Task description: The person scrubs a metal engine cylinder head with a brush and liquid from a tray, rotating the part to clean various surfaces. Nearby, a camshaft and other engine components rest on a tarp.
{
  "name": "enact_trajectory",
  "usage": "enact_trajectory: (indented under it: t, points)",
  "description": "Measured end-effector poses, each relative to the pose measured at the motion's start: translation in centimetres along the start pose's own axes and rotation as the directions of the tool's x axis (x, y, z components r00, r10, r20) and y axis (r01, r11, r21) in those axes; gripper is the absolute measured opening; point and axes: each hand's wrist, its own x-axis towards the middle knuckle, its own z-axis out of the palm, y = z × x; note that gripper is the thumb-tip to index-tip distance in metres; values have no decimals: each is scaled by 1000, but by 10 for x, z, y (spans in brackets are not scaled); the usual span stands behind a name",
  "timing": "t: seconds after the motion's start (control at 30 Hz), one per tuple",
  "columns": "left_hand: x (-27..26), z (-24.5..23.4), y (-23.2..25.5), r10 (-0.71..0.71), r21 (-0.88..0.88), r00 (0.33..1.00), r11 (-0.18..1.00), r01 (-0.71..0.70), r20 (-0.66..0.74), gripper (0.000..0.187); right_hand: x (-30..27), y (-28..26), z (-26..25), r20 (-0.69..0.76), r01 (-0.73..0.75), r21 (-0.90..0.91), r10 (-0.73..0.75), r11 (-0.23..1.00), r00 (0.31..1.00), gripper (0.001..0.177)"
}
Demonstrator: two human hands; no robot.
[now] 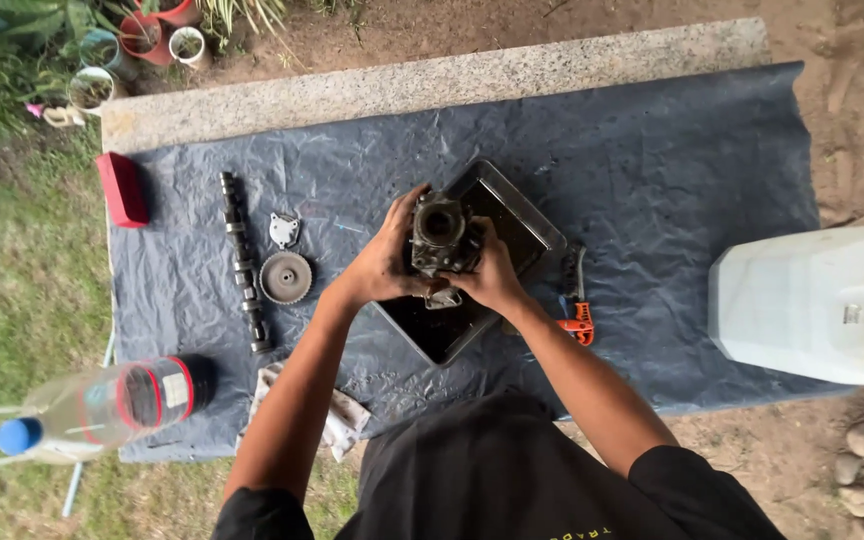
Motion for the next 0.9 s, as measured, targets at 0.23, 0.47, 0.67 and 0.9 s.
enact_trajectory:
  t: [0.23,0.47,0.67,0.9]
  points:
    - [-16,0,-24,-134,-111,986,986,123,-98,125,9,-17,-8,167,-47,-40,53,998,985,79]
    - [-30,-1,-9,-167,-135,957,981,138,-238,116,-74,91,-70,-123,-353,-158,336,922,934,51]
    - [-50,-1,-14,-148,-137,946,984,112,-290,121,-181,186,-101,-414,-755,-456,639,471,649,49]
    - [-65,-10,-34,-98,-86,964,993,79,-249,116,-183,175,-75,-503,-847,-92,710,523,493,42]
